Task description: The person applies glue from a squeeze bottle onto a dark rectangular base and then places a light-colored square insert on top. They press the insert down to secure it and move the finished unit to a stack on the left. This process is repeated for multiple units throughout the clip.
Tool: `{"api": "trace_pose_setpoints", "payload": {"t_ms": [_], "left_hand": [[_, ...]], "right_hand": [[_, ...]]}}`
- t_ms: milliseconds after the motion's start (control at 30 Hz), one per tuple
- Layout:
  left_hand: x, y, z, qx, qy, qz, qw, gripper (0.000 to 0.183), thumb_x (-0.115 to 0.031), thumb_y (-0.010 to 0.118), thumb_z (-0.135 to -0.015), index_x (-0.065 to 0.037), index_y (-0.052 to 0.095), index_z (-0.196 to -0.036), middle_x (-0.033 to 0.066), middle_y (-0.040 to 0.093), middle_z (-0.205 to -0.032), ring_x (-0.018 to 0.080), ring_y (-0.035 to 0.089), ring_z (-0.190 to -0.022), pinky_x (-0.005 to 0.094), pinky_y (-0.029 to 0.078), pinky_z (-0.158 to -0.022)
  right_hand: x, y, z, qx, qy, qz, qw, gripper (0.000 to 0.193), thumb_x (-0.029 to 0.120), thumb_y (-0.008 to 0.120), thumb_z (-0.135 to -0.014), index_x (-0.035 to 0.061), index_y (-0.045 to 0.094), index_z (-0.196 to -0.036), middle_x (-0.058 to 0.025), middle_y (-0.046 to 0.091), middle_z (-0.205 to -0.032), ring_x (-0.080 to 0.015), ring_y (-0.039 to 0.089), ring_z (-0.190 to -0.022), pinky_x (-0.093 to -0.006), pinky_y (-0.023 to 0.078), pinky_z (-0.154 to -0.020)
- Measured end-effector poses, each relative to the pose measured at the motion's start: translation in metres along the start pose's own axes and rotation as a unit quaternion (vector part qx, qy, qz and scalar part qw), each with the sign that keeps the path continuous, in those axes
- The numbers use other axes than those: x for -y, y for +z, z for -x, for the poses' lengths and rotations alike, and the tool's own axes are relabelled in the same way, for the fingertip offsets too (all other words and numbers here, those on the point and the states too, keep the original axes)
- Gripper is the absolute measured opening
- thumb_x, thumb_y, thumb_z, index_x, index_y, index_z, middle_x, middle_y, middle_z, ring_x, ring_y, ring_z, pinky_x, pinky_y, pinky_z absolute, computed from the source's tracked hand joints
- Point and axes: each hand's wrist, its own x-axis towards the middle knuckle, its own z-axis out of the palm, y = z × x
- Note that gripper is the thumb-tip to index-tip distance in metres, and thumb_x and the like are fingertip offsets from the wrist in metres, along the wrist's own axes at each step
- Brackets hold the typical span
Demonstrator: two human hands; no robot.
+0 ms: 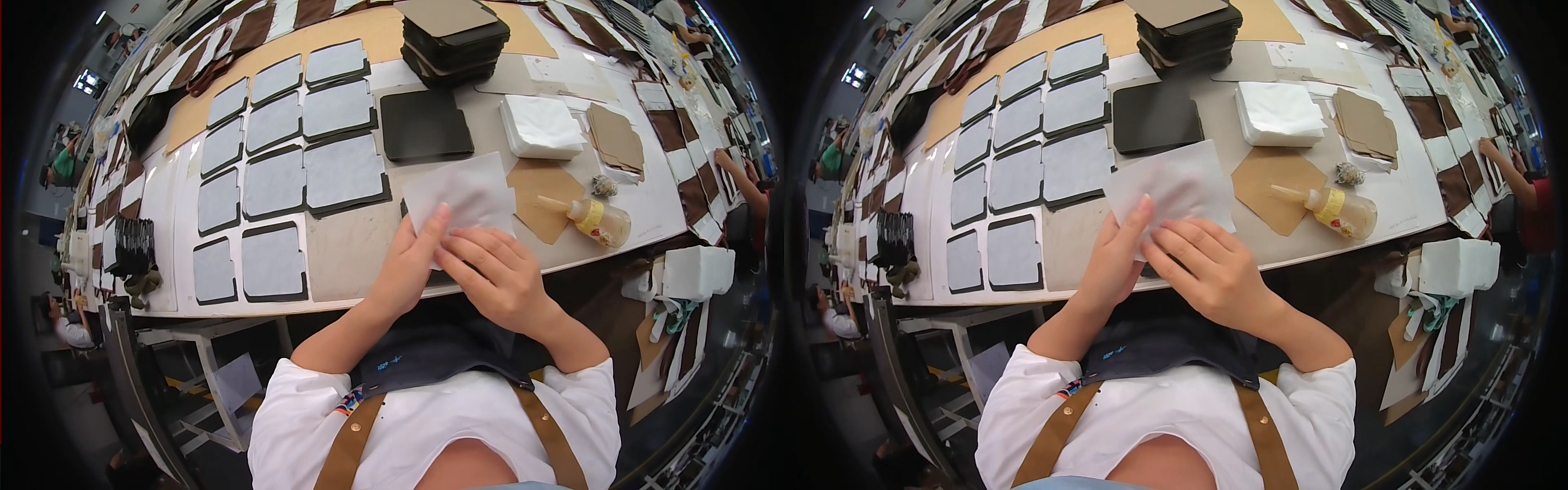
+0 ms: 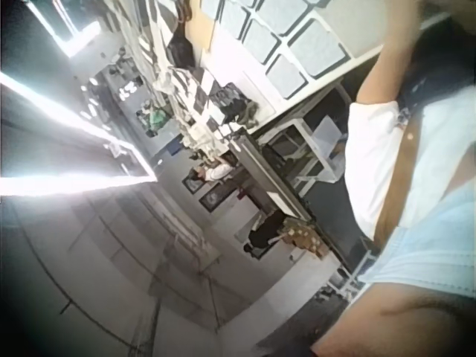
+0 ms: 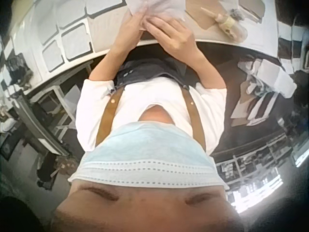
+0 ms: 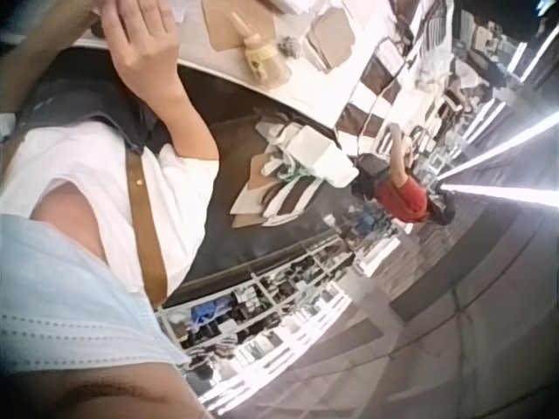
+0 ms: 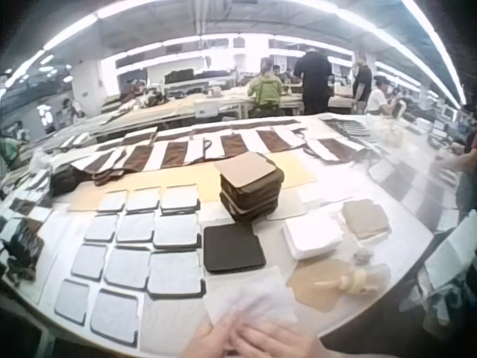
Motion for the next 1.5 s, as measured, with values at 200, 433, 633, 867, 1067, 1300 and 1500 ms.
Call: {"api": "trace_pose_setpoints", "payload": {"t_ms": [200, 433, 633, 867, 1067, 1300, 1500], "left_hand": [[0.001, -0.018, 0.015, -0.042, 0.0, 0.022, 0.999, 0.048, -0.035, 0.054, -0.108, 0.0, 0.053, -0.14, 0.0085, 0.061, -0.135, 0.0136, 0.056, -0.122, 0.0301, 0.047, -0.101], [0.012, -0.042, 0.016, 0.027, 0.003, -0.228, 0.973, 0.047, -0.031, 0.053, -0.109, 0.002, 0.053, -0.142, 0.0044, 0.068, -0.107, 0.0089, 0.059, -0.095, 0.0255, 0.048, -0.086], [0.027, -0.04, 0.023, -0.065, 0.122, -0.304, 0.942, 0.058, -0.017, 0.062, -0.103, -0.003, 0.04, -0.154, 0.0038, 0.064, -0.082, 0.0086, 0.053, -0.068, 0.0263, 0.045, -0.064], [0.034, -0.056, 0.022, -0.093, 0.201, -0.549, 0.806, 0.051, -0.011, 0.072, -0.093, -0.011, 0.06, -0.142, 0.0072, 0.057, -0.067, 0.015, 0.05, -0.055, 0.029, 0.043, -0.055], [0.036, -0.062, 0.02, -0.116, 0.215, -0.583, 0.775, 0.035, -0.016, 0.076, -0.09, -0.007, 0.073, -0.124, 0.0108, 0.058, -0.064, 0.0202, 0.053, -0.052, 0.0324, 0.044, -0.054], [0.038, -0.064, 0.017, -0.118, 0.202, -0.588, 0.774, 0.036, -0.017, 0.077, -0.089, -0.005, 0.073, -0.123, 0.0107, 0.059, -0.064, 0.0202, 0.053, -0.052, 0.0327, 0.044, -0.054], [0.039, -0.065, 0.016, -0.122, 0.192, -0.588, 0.776, 0.036, -0.017, 0.077, -0.089, -0.005, 0.073, -0.122, 0.011, 0.059, -0.064, 0.02, 0.053, -0.052, 0.0327, 0.044, -0.054]], "right_hand": [[0.001, 0.013, 0.014, -0.207, 0.288, -0.207, 0.912, 0.033, 0.018, 0.074, -0.092, -0.001, 0.067, -0.118, -0.0115, 0.067, -0.115, -0.0239, 0.066, -0.103, -0.0362, 0.049, -0.094], [-0.004, 0.021, 0.035, -0.17, 0.495, -0.401, 0.752, 0.016, 0.014, 0.07, -0.098, -0.0012, 0.067, -0.1, 0.0047, 0.06, -0.078, -0.0021, 0.051, -0.072, -0.019, 0.04, -0.066], [-0.015, 0.037, 0.049, -0.138, 0.508, -0.28, 0.803, 0.017, 0.016, 0.074, -0.095, 0.0004, 0.067, -0.095, 0.0087, 0.038, -0.061, -0.0015, 0.027, -0.057, -0.024, 0.023, -0.051], [-0.025, 0.049, 0.041, -0.094, 0.48, -0.158, 0.858, 0.016, 0.016, 0.077, -0.09, 0.002, 0.068, -0.092, 0.0011, 0.053, -0.07, -0.0139, 0.036, -0.07, -0.0297, 0.034, -0.066], [-0.028, 0.052, 0.033, -0.05, 0.419, -0.091, 0.902, 0.014, 0.015, 0.076, -0.09, 0.0037, 0.069, -0.091, -0.0028, 0.061, -0.074, -0.0174, 0.042, -0.07, -0.0328, 0.036, -0.082], [-0.031, 0.055, 0.035, -0.047, 0.395, -0.063, 0.915, 0.016, 0.015, 0.076, -0.089, 0.0027, 0.066, -0.089, -0.0043, 0.058, -0.071, -0.0188, 0.045, -0.064, -0.0334, 0.034, -0.083], [-0.031, 0.054, 0.034, -0.039, 0.393, -0.059, 0.917, 0.016, 0.014, 0.077, -0.089, 0.0028, 0.066, -0.089, -0.0046, 0.056, -0.069, -0.0189, 0.045, -0.063, -0.0335, 0.034, -0.083]]}}
